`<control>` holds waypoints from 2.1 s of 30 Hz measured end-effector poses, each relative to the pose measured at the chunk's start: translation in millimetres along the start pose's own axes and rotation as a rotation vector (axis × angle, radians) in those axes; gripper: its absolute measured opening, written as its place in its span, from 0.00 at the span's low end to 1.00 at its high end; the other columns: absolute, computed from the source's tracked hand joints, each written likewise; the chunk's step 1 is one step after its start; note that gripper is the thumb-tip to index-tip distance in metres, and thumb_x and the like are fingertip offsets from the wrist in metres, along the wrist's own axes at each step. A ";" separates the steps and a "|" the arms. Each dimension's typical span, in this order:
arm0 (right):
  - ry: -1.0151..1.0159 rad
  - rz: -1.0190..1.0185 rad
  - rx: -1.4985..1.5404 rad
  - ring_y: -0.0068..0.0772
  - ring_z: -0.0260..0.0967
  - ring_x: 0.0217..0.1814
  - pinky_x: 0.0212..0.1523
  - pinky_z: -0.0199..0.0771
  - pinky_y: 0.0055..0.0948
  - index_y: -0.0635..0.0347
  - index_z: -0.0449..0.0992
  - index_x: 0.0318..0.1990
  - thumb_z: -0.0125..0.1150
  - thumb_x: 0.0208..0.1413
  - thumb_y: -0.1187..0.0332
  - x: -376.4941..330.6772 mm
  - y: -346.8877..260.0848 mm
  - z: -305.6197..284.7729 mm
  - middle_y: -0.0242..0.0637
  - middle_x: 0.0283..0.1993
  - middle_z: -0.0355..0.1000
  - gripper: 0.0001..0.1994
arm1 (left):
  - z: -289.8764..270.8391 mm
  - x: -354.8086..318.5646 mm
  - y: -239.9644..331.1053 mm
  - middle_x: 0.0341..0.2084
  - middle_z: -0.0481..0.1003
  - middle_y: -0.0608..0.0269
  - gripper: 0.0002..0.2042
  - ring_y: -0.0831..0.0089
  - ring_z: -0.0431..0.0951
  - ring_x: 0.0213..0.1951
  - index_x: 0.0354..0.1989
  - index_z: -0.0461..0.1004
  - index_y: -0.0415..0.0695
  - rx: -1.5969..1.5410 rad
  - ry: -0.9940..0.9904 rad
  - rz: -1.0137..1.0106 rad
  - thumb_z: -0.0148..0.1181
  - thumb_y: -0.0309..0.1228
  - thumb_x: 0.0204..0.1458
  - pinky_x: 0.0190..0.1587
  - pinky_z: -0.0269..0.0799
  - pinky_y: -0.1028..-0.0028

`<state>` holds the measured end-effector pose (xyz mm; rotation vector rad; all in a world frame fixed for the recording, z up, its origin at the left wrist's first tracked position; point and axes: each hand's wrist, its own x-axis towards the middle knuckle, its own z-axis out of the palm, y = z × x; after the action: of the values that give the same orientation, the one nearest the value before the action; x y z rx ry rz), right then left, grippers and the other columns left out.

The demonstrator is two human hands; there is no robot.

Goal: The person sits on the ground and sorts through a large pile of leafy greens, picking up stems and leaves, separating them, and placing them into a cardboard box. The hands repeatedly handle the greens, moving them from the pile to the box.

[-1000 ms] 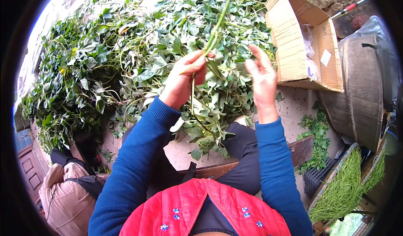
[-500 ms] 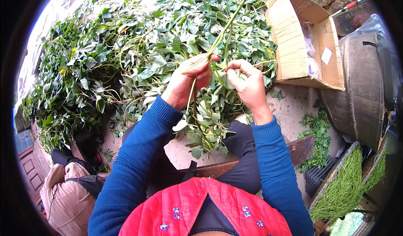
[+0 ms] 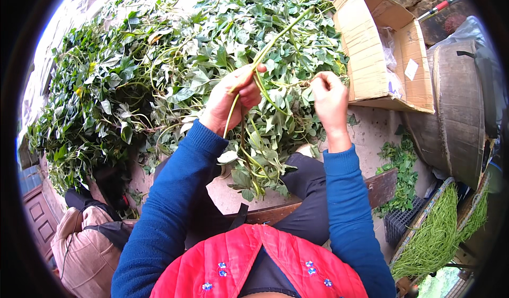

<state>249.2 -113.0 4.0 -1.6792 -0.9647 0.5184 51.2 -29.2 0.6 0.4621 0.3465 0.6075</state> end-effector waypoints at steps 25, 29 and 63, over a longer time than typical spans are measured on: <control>-0.924 0.064 0.266 0.23 0.69 0.41 0.44 0.69 0.25 0.64 0.77 0.40 0.59 0.51 0.74 -7.1 -15.1 -0.4 0.34 0.40 0.75 0.09 | -6.2 1.2 -1.3 0.12 0.54 0.77 0.14 0.86 0.50 0.14 0.46 0.67 0.37 -0.114 0.095 0.037 0.48 0.34 0.58 0.18 0.48 0.83; -0.803 0.123 0.076 0.20 0.68 0.35 0.38 0.68 0.23 0.65 0.77 0.37 0.57 0.49 0.75 -6.3 -21.1 2.1 0.31 0.34 0.74 0.08 | -6.2 1.1 -0.9 0.12 0.54 0.77 0.15 0.85 0.50 0.14 0.47 0.67 0.36 -0.069 0.105 0.081 0.49 0.34 0.58 0.19 0.48 0.83; -0.011 -0.174 -0.264 0.44 0.67 0.49 0.52 0.65 0.36 0.68 0.71 0.46 0.57 0.53 0.69 -5.9 3.4 16.5 0.47 0.46 0.69 0.15 | -0.5 1.3 3.7 0.15 0.60 0.77 0.12 0.88 0.52 0.15 0.49 0.66 0.44 0.127 0.403 0.293 0.49 0.35 0.60 0.18 0.49 0.84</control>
<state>234.7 -108.4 -5.3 -1.8047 -1.2170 0.2941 50.3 -25.6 1.8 0.5162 0.7117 0.9718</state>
